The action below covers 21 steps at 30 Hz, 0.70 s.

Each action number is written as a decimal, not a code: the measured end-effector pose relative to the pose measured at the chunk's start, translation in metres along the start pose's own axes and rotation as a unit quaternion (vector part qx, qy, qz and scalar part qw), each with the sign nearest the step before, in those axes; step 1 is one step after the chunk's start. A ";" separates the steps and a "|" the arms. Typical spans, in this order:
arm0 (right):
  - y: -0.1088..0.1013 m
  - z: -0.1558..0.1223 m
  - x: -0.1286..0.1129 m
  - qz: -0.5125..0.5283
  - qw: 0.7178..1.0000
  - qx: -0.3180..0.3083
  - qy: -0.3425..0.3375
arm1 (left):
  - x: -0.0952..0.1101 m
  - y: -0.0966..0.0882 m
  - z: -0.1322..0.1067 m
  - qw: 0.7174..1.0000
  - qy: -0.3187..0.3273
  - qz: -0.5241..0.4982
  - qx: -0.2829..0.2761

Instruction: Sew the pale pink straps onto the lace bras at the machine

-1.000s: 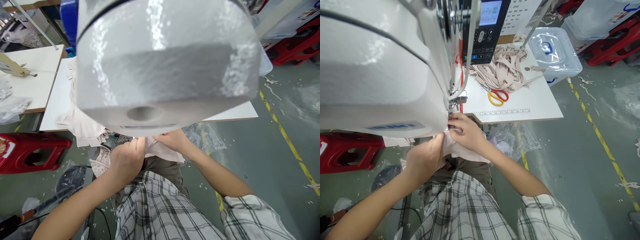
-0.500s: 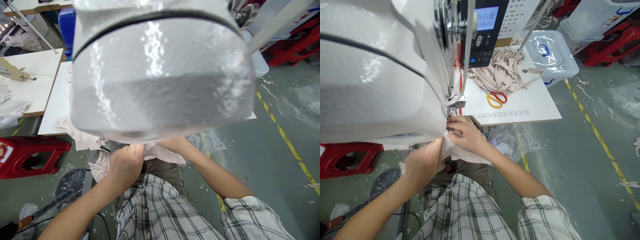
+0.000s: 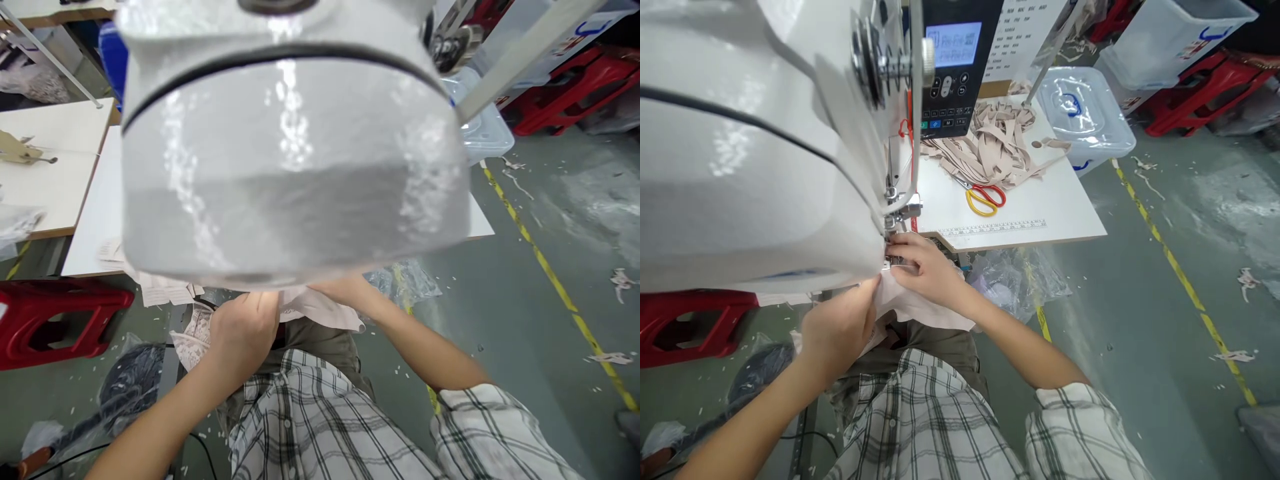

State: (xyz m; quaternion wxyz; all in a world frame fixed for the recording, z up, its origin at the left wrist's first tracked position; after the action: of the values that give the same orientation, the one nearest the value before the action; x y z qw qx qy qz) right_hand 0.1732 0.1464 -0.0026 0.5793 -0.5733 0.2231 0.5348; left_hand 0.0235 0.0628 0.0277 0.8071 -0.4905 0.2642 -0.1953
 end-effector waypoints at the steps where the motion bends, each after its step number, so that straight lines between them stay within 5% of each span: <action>1: -0.001 0.000 0.001 0.015 1.000 0.002 0.004 | 0.000 0.001 0.000 1.000 0.001 -0.007 -0.003; 7: 0.006 0.000 0.000 0.070 0.997 -0.014 0.023 | -0.007 0.005 -0.009 0.998 -0.048 -0.025 -0.015; 10: 0.009 -0.006 0.006 0.076 0.996 -0.011 0.050 | -0.012 0.006 -0.016 0.989 -0.097 -0.111 -0.018; 12: 0.007 -0.013 0.016 0.078 0.995 0.004 0.069 | -0.018 0.005 -0.022 0.965 -0.164 -0.205 -0.003; 16: 0.005 -0.035 0.037 0.039 0.994 0.027 0.100 | -0.030 0.012 -0.036 0.872 -0.301 -0.385 -0.022; 21: 0.013 -0.079 0.024 -0.057 0.993 -0.020 0.106 | -0.022 0.016 -0.039 0.843 -0.254 -0.460 -0.118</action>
State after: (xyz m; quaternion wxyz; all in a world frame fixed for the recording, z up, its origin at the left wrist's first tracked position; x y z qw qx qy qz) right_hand 0.1980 0.0808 -0.0480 0.5708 -0.6498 0.2392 0.4413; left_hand -0.0166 0.0557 0.0041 0.5994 -0.6797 -0.1846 -0.3804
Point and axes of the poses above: each hand's wrist, its own z-axis towards the middle knuckle, its own y-axis out of the palm, x = y × z, the point moved 5 cm from there along z, towards the middle knuckle, and after that the axes turned 8 degrees about y, right-handed, at the moved point
